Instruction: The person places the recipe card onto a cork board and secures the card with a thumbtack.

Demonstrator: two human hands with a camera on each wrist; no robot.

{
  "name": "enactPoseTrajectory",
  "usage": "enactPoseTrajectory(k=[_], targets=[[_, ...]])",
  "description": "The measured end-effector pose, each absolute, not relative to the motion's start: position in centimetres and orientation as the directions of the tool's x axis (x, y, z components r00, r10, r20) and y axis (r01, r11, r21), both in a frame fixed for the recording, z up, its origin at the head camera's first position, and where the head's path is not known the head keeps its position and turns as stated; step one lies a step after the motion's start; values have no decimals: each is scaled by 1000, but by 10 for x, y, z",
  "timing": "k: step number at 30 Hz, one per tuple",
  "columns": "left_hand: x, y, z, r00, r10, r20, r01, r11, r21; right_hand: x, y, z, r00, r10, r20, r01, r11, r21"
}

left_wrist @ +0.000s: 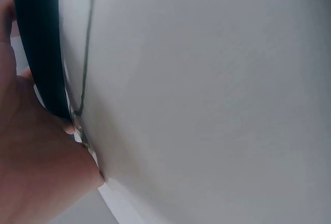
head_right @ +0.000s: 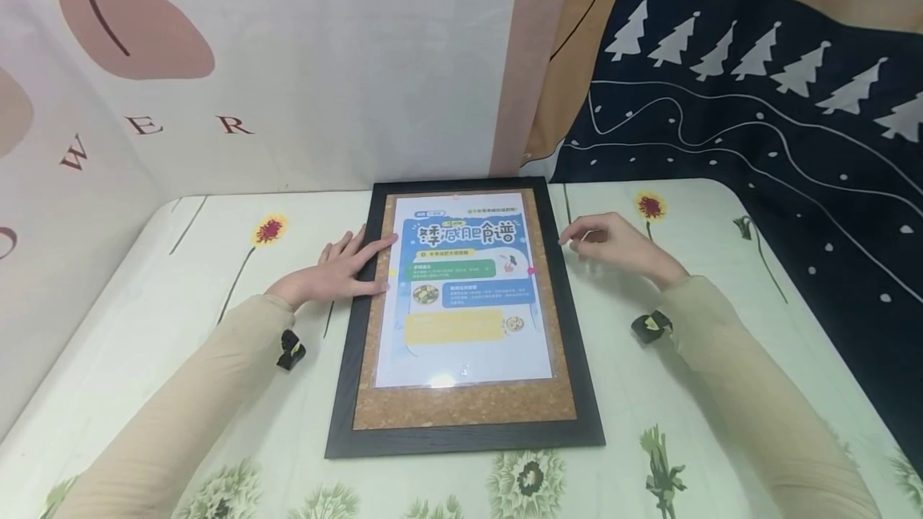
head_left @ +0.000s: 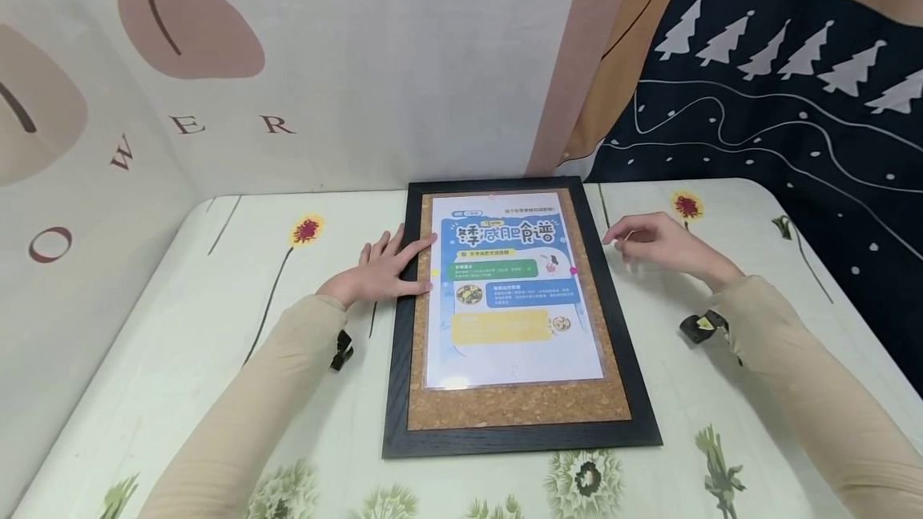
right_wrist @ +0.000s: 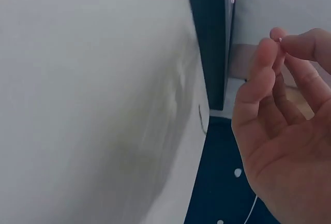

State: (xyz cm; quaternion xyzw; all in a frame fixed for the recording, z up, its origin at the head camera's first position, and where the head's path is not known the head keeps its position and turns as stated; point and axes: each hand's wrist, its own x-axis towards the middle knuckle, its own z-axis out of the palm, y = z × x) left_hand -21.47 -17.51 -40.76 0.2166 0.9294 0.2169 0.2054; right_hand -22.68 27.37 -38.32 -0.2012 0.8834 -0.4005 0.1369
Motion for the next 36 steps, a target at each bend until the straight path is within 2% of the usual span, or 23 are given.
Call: enactPoseTrajectory(k=[14,26,36], targets=[[-218,-175,-409,-821,479,-309,306,828,470,-222,253,-369,-832,-538,-136,-221,544,-809],[-217,-175,-409,-823,472,-317,299,833,465,-222,236,-373,-781,-611,-129,-234,478,-847],[-217,-175,-408,-820,472,-325,294,833,468,-219,228,-376,-775,-617,-134,-204,445,-872]])
